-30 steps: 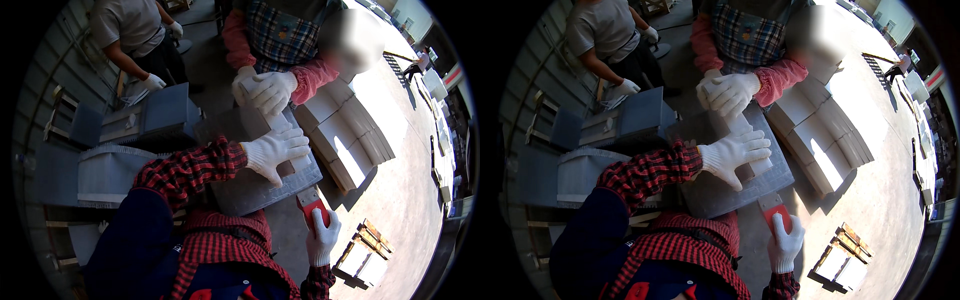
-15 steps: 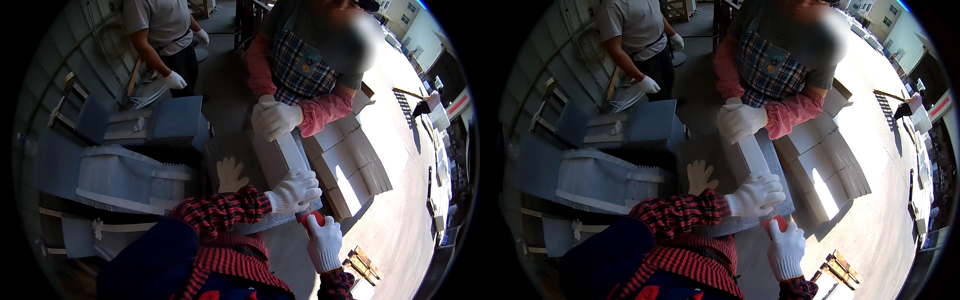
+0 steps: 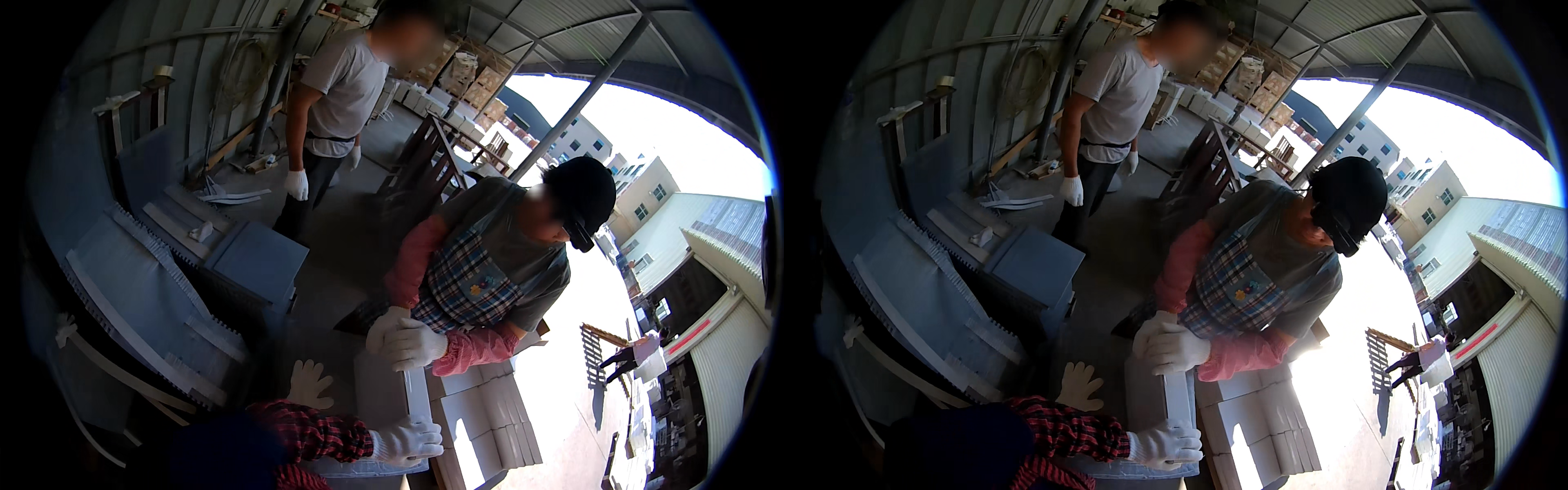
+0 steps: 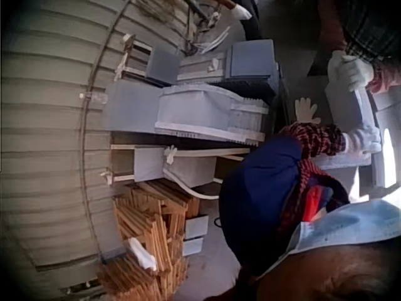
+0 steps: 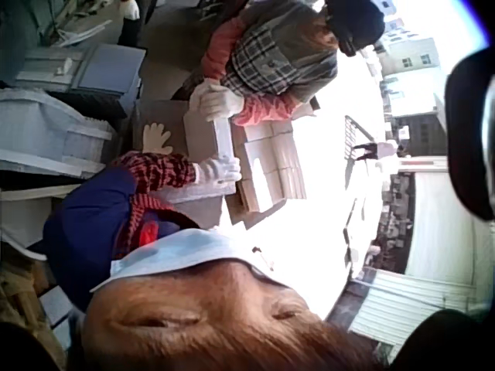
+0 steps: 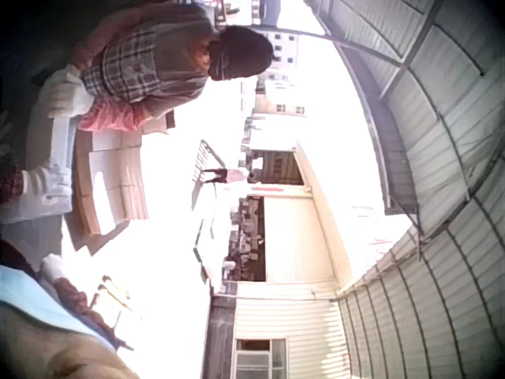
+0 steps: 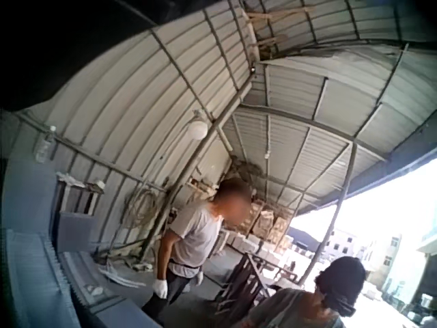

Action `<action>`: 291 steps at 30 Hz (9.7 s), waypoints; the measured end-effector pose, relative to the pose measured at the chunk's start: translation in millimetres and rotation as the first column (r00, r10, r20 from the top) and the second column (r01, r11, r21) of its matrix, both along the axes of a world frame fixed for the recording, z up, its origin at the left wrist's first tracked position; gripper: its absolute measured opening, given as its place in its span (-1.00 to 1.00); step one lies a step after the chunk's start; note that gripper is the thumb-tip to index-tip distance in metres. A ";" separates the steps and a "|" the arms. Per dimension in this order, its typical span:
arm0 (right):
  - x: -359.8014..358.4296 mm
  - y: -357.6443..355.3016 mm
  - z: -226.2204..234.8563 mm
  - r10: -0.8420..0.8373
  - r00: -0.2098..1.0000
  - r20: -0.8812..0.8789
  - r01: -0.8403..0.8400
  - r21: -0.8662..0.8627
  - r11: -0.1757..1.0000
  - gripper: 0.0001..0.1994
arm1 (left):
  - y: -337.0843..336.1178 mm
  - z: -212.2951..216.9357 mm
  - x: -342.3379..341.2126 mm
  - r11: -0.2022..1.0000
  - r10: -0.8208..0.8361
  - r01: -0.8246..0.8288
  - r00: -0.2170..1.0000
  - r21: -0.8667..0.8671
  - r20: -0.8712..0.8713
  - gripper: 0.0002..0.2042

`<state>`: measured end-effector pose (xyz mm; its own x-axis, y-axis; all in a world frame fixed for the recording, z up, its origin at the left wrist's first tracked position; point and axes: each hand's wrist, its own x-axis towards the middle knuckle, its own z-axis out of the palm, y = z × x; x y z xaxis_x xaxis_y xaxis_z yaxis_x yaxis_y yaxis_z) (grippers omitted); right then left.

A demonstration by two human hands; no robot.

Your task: The person wraps rectangular boxes with plastic wrap and tape, working alongside a coworker in a warehouse. They handle boxes, apply plastic wrap, and use tape to secure the wrapping.

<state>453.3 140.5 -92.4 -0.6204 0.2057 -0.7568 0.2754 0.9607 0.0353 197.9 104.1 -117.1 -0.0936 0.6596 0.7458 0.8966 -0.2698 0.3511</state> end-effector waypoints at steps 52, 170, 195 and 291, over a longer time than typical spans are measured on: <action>-198.8 268.6 9.0 -0.591 0.616 -0.522 0.137 -0.667 0.732 -0.02 | 86.4 -186.5 77.9 0.565 0.718 -0.396 -0.196 -0.724 0.668 -0.42; 155.1 684.0 -253.2 -0.423 0.904 0.063 0.314 -0.769 0.556 -0.73 | 381.6 4.0 269.9 0.465 0.830 0.225 0.226 -0.856 0.510 -0.60; -46.2 269.0 -279.1 0.226 0.958 0.177 -0.046 -0.682 0.730 -0.88 | 91.1 -193.2 614.2 0.143 0.117 -0.614 -0.768 -0.776 0.629 -0.36; -91.5 -653.8 -128.9 0.005 0.957 -0.291 -0.171 -0.550 0.817 -0.49 | -987.7 -416.6 251.7 -0.054 -0.571 -0.679 -0.580 -0.732 0.581 -0.20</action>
<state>361.7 -513.3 -221.3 -0.8070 -0.2706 -0.5248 0.1071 0.8070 -0.5808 449.6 -883.6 -533.7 -0.0584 -0.5932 -0.8030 -0.1786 -0.7851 0.5930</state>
